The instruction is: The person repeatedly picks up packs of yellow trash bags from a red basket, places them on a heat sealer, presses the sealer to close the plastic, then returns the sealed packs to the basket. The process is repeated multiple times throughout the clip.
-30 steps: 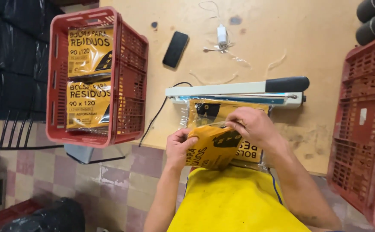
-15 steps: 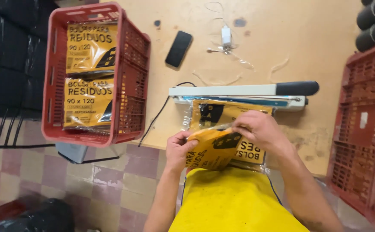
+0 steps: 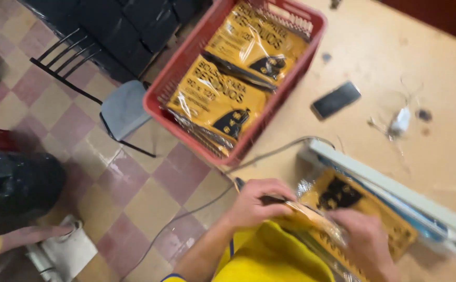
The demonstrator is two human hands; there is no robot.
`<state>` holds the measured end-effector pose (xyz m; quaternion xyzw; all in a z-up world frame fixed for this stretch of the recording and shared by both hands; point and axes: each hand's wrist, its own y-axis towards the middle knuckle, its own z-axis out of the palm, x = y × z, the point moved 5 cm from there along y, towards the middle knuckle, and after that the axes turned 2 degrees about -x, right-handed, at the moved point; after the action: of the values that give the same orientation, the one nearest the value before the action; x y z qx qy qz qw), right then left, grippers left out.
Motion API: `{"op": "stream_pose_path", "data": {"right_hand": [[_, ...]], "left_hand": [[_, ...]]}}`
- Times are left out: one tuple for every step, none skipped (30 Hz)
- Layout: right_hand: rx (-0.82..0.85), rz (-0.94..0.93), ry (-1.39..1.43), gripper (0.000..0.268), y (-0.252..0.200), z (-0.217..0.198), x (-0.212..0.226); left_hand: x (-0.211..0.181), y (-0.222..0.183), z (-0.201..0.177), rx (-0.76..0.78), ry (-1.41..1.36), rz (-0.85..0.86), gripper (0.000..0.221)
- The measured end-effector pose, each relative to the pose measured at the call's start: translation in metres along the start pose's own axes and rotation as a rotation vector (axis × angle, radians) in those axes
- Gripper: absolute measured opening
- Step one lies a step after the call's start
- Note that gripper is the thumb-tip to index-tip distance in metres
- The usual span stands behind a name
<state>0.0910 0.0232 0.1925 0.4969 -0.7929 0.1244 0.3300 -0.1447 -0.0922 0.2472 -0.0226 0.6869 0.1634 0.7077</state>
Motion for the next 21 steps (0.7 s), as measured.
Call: {"op": "stream_pose_path", "data": {"right_hand": [[-0.058, -0.022, -0.003, 0.034, 0.006, 0.0, 0.005], [-0.048, -0.026, -0.015, 0.034, 0.029, -0.015, 0.038], [-0.179, 0.463, 0.221, 0.041, 0.046, -0.034, 0.045], [-0.317, 0.968, 0.462, 0.05, 0.048, -0.041, 0.062], [-0.315, 0.98, 0.456, 0.05, 0.043, -0.022, 0.023], [-0.529, 0.879, 0.736, 0.048, 0.028, -0.005, -0.011], [-0.738, 0.749, 1.008, 0.047, 0.0, 0.012, -0.04], [-0.752, 0.755, 0.999, 0.047, 0.028, 0.008, -0.013], [-0.652, 0.78, 0.776, 0.046, 0.059, 0.005, 0.015], [-0.53, 0.802, 0.55, 0.046, 0.087, 0.0, 0.042], [-0.524, 0.813, 0.539, 0.046, 0.097, 0.015, 0.035], [-0.448, 0.789, 0.387, 0.036, 0.107, 0.031, 0.032], [-0.368, 0.763, 0.239, 0.027, 0.116, 0.047, 0.029], [-0.383, 0.772, 0.235, 0.027, 0.149, 0.054, 0.05], [-0.523, 0.95, 0.61, 0.028, 0.174, 0.066, 0.064], [-0.654, 1.096, 0.998, 0.032, 0.203, 0.079, 0.079], [-0.669, 1.09, 0.996, 0.032, 0.223, 0.095, 0.066], [-0.636, 1.052, 1.077, 0.032, 0.242, 0.116, 0.055], [-0.602, 1.012, 1.158, 0.033, 0.26, 0.136, 0.044], [-0.617, 1.012, 1.159, 0.033, 0.269, 0.146, 0.041], [-0.579, 0.977, 1.089, 0.035, 0.279, 0.154, 0.039]], "left_hand": [[-0.014, 0.007, -0.028, -0.06, 0.082, 0.029, 0.023], [-0.012, 0.007, -0.058, -0.07, 0.071, 0.035, 0.023], [-0.004, 0.007, -0.093, -0.206, 0.021, -0.035, 0.032], [0.003, 0.004, -0.129, -0.329, -0.026, -0.12, 0.045], [0.007, -0.001, -0.153, -0.326, -0.035, -0.13, 0.045], [0.01, -0.001, -0.174, -0.266, -0.063, -0.083, 0.057], [0.012, -0.001, -0.194, -0.207, -0.091, -0.035, 0.081], [0.016, 0.002, -0.208, -0.194, -0.1, -0.038, 0.081], [0.025, 0.004, -0.215, -0.093, -0.187, -0.121, 0.09], [0.033, -0.001, -0.219, -0.006, -0.277, -0.211, 0.1], [0.037, 0.004, -0.232, -0.007, -0.292, -0.218, 0.1], [0.041, 0.008, -0.248, -0.028, -0.138, -0.237, 0.068], [0.045, 0.012, -0.262, -0.047, 0.016, -0.255, 0.04], [0.038, 0.02, -0.275, -0.03, 0.012, -0.252, 0.04], [0.035, 0.026, -0.293, -0.172, -0.033, -0.33, 0.047], [0.032, 0.031, -0.311, -0.319, -0.078, -0.403, 0.054], [0.057, 0.038, -0.329, -0.308, -0.081, -0.395, 0.054], [0.084, 0.039, -0.35, -0.378, -0.145, -0.459, 0.048], [0.111, 0.041, -0.37, -0.449, -0.208, -0.525, 0.042], [0.119, 0.043, -0.372, -0.435, -0.207, -0.525, 0.042], [0.126, 0.044, -0.378, -0.456, -0.079, -0.54, 0.045]]}}
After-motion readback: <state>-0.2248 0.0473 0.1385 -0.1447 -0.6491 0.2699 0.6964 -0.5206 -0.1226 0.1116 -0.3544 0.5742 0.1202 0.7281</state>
